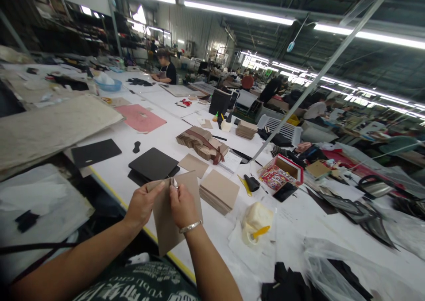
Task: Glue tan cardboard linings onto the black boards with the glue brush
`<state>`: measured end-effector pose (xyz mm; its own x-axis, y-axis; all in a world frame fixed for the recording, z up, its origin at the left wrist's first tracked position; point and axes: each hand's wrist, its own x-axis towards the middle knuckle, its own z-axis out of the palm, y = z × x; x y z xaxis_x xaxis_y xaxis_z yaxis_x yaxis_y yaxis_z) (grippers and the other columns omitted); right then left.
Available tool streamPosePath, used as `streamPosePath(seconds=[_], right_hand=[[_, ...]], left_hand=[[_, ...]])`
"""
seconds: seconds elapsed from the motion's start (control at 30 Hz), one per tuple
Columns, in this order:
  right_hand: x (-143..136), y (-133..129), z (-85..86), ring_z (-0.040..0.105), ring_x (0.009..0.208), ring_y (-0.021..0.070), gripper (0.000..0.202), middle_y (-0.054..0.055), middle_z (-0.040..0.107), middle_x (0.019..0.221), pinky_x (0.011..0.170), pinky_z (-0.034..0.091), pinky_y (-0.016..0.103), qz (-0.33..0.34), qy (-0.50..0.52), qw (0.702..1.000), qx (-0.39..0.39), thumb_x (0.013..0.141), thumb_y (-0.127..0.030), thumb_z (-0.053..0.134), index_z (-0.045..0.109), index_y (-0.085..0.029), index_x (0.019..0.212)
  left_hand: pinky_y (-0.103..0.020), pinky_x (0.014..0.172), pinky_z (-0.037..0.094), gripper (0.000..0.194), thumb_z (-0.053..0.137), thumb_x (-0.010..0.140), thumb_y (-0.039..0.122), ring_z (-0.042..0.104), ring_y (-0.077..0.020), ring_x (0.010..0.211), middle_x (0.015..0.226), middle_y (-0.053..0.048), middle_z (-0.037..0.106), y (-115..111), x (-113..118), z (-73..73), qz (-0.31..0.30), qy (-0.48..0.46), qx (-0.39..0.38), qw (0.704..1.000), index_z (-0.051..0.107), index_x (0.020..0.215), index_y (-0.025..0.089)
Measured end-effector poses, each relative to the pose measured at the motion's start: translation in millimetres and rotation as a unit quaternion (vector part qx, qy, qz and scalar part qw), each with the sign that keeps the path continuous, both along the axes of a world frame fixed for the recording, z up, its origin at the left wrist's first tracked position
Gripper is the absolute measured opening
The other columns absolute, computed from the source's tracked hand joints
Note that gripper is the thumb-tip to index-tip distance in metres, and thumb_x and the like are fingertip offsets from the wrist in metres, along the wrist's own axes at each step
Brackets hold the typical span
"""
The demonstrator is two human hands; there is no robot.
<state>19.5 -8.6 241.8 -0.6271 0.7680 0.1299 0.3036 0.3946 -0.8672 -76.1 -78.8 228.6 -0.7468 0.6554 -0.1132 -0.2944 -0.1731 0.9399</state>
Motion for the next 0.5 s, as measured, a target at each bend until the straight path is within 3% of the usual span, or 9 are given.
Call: streamPosePath(seconds=[0.1,0.23,0.4,0.5], right_hand=[[-2.7,-3.7,3.4,0.041,0.055,0.0114,0.025,-0.002,0.046,0.058,0.052,0.026,0.024,-0.043,-0.043,0.995,0.083,0.085,-0.038,0.041,0.042,-0.02,0.068],[-2.4,-3.5,2.3,0.041,0.055,0.0113,0.024,-0.002,0.047,0.059,0.052,0.027,0.023,-0.053,-0.034,0.994,0.091,0.085,-0.037,0.04,0.044,-0.019,0.07],[-2.5,-1.8,-3.7,0.042,0.053,0.0099,0.026,-0.004,0.046,0.058,0.051,0.03,0.022,-0.042,0.039,0.998,0.029,0.084,-0.039,0.041,0.044,-0.019,0.068],[-7.3,-3.9,-2.5,0.037,0.044,0.009,0.028,-0.006,0.039,0.051,0.044,0.028,0.021,-0.043,0.105,0.991,-0.071,0.086,-0.043,0.036,0.041,-0.021,0.069]], left_hand=[[-0.027,0.075,0.046,0.04,0.066,0.066,0.041,0.06,-0.0186,0.081,0.09,-0.007,0.067,-1.3,2.8,-1.8,0.001,0.078,-0.028,0.997,0.066,0.093,0.011],[-0.026,0.075,0.046,0.035,0.063,0.07,0.039,0.061,-0.0186,0.083,0.089,-0.005,0.068,-3.6,6.1,1.7,0.007,0.128,-0.047,0.991,0.067,0.093,0.014],[-0.025,0.083,0.044,0.035,0.065,0.069,0.036,0.058,-0.0199,0.095,0.105,-0.007,0.064,-2.0,1.7,6.8,0.012,0.145,-0.037,0.989,0.066,0.097,0.015],[-0.027,0.081,0.046,0.041,0.066,0.068,0.037,0.059,-0.0211,0.093,0.104,-0.009,0.064,1.5,2.0,4.8,-0.011,0.084,-0.026,0.996,0.065,0.101,0.012]])
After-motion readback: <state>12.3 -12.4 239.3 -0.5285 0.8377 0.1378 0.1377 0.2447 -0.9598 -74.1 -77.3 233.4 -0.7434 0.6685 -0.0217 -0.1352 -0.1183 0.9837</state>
